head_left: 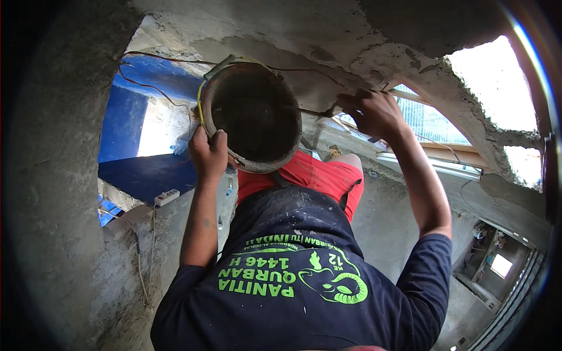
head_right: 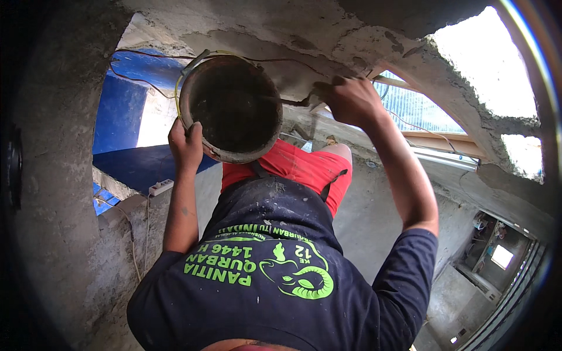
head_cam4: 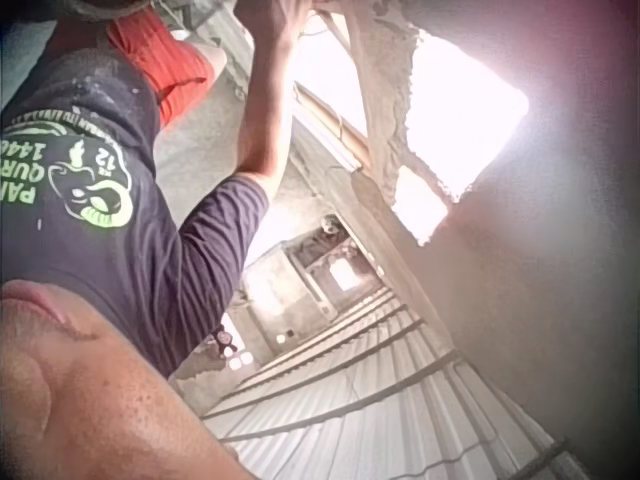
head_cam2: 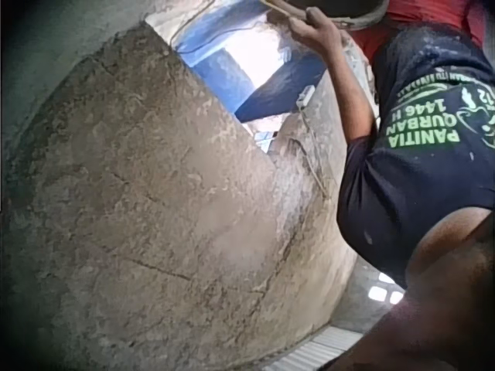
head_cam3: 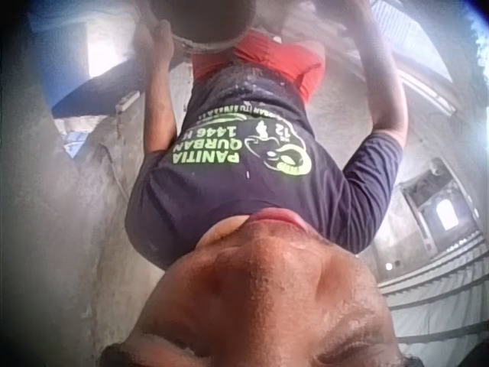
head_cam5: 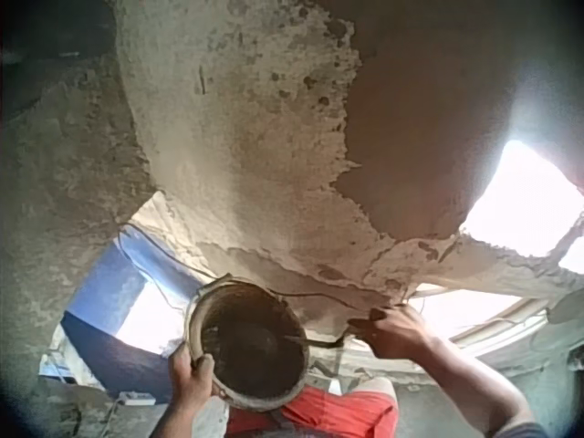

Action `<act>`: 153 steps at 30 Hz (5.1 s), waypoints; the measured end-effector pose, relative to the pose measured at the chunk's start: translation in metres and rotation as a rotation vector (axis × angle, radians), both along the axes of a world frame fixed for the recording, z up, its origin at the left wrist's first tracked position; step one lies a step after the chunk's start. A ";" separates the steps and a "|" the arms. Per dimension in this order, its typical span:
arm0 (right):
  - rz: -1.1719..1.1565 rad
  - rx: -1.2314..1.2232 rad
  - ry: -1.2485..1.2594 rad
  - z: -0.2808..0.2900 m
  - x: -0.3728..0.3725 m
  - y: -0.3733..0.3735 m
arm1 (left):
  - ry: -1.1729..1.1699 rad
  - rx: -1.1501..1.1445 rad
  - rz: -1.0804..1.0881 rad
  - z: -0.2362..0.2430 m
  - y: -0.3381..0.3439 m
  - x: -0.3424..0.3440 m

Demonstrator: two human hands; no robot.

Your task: Applying cement plaster to holes in a concrete ceiling using a trowel.

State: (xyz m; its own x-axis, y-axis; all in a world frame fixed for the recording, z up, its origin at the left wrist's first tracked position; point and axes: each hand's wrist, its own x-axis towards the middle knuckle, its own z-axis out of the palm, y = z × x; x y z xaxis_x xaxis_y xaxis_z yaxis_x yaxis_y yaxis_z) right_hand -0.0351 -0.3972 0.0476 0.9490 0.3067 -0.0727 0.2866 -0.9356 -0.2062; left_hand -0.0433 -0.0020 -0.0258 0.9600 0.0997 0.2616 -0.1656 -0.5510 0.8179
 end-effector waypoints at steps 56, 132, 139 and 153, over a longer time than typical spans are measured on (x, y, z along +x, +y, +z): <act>-0.566 0.181 -0.507 -0.071 -0.061 -0.065 | 0.138 -0.014 0.042 0.008 0.009 -0.023; -0.225 0.892 -0.560 -0.016 -0.059 0.008 | 0.012 -0.117 -0.336 0.021 -0.029 -0.020; -0.356 0.283 -0.934 -0.065 -0.013 -0.039 | 0.004 -0.037 -0.318 0.020 -0.028 -0.024; -0.413 0.337 -0.768 -0.075 -0.050 -0.056 | 0.158 -0.177 -0.253 0.036 -0.031 -0.027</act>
State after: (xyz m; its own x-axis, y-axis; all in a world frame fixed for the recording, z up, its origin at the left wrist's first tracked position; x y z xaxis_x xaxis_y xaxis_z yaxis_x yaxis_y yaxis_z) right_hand -0.0852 -0.4527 -0.0274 0.7386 -0.1744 0.6511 0.1153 -0.9190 -0.3770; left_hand -0.0702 -0.0333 0.0104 0.9874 -0.1159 0.1077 -0.1425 -0.3558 0.9236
